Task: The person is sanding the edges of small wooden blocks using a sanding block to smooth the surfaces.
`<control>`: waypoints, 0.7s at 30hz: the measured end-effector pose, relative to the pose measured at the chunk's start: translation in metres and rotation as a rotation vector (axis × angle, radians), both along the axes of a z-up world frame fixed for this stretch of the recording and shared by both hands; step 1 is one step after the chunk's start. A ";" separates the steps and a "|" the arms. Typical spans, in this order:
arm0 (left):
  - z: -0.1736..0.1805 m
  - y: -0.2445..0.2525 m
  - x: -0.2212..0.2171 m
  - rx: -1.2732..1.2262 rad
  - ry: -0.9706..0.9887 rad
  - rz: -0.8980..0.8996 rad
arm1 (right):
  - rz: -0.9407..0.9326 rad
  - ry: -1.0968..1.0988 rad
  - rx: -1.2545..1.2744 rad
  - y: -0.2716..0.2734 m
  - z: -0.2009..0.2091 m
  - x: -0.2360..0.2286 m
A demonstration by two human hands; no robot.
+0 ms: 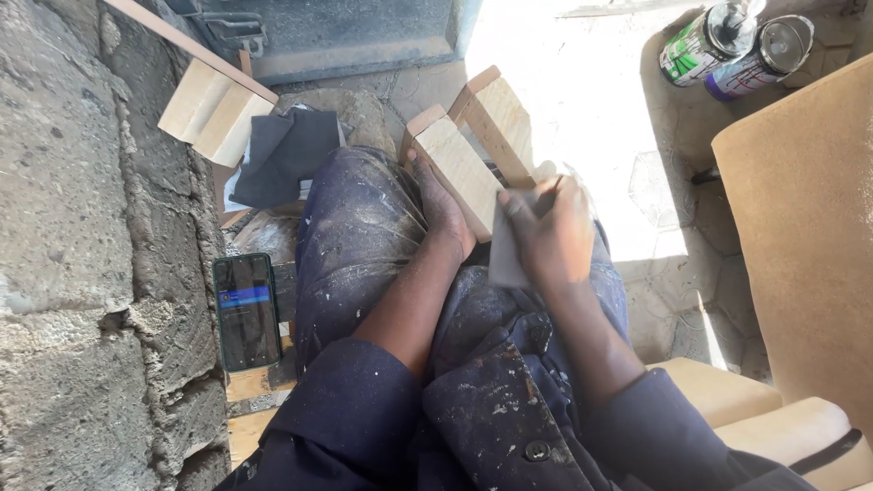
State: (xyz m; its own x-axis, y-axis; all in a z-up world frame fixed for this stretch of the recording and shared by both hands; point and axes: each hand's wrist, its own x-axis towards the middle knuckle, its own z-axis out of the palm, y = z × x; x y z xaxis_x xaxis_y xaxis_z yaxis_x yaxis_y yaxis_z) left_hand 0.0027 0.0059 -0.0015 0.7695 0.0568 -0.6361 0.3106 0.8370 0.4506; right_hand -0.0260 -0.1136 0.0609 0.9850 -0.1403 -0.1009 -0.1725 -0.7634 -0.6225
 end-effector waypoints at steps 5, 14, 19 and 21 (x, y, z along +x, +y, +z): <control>0.012 -0.001 -0.002 -0.001 -0.006 0.007 | -0.030 0.006 0.069 -0.006 -0.013 0.006; 0.004 0.002 -0.001 0.014 -0.006 0.002 | -0.011 0.053 0.030 0.007 0.004 -0.017; 0.021 -0.002 -0.006 0.020 -0.025 0.010 | -0.026 -0.067 0.010 -0.002 -0.010 0.017; 0.024 0.001 -0.008 0.030 -0.008 -0.034 | 0.012 -0.046 -0.022 0.008 0.000 0.004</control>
State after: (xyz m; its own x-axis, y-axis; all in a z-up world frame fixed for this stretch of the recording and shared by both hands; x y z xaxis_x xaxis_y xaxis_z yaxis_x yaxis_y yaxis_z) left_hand -0.0057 0.0069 0.0229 0.7767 0.0494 -0.6279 0.3348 0.8120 0.4781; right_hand -0.0220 -0.1059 0.0613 0.9901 -0.1303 -0.0523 -0.1349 -0.7791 -0.6123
